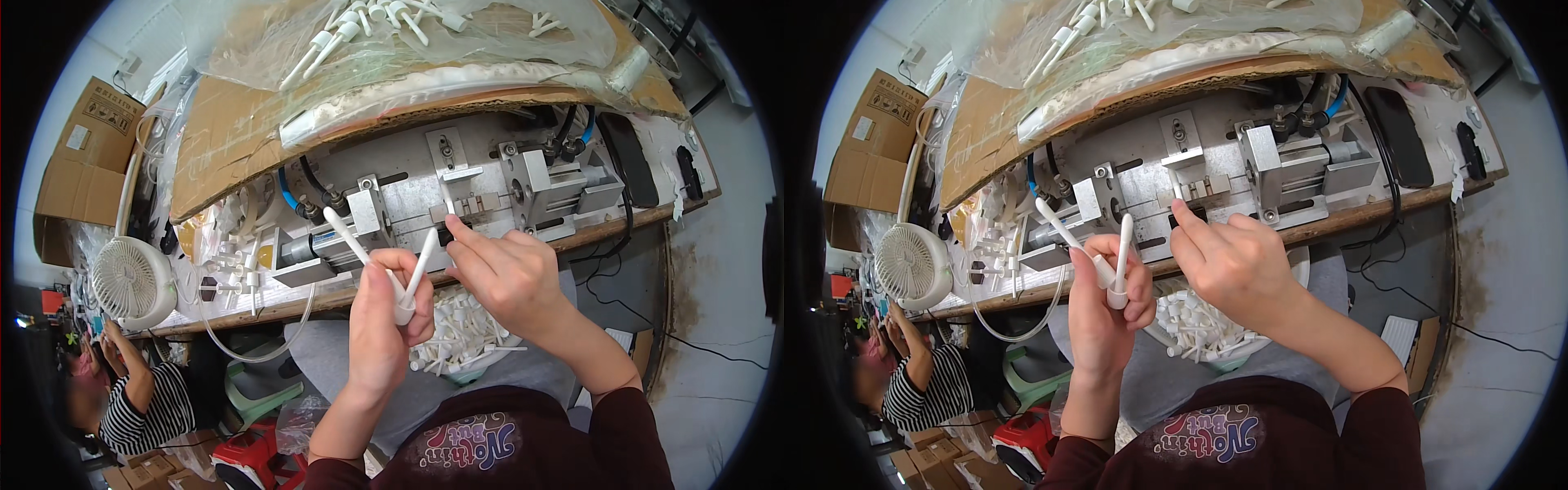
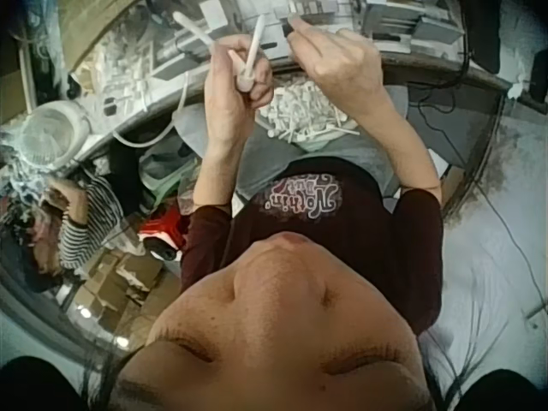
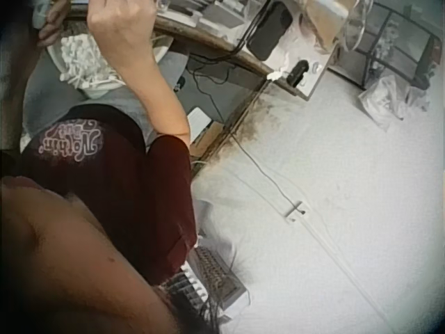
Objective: Assembling small white plastic components using a pneumatic assembly machine.
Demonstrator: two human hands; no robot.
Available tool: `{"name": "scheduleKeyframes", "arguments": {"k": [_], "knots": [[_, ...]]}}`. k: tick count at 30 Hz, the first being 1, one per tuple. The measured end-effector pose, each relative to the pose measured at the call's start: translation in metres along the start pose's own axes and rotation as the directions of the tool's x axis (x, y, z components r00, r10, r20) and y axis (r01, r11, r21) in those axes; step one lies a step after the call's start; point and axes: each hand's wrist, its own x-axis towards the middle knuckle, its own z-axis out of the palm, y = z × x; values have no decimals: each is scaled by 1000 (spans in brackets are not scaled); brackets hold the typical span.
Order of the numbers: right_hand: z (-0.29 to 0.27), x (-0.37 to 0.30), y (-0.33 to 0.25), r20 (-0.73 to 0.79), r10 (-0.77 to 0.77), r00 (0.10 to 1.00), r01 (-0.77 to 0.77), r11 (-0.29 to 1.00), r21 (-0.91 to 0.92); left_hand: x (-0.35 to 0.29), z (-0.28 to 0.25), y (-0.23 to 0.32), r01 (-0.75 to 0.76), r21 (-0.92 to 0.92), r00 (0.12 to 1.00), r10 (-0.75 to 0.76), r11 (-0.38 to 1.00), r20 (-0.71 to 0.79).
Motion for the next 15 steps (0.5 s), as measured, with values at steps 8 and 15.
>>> {"name": "scheduleKeyframes", "arguments": {"k": [8,15], "knots": [[-17,2,-4,-92,94,991,-53,923,380,-3,16,-3,-113,-22,989,110,993,-96],[-34,-5,-18,-44,-34,998,47,944,327,-7,15,-13,24,111,999,-27,994,27]]}}
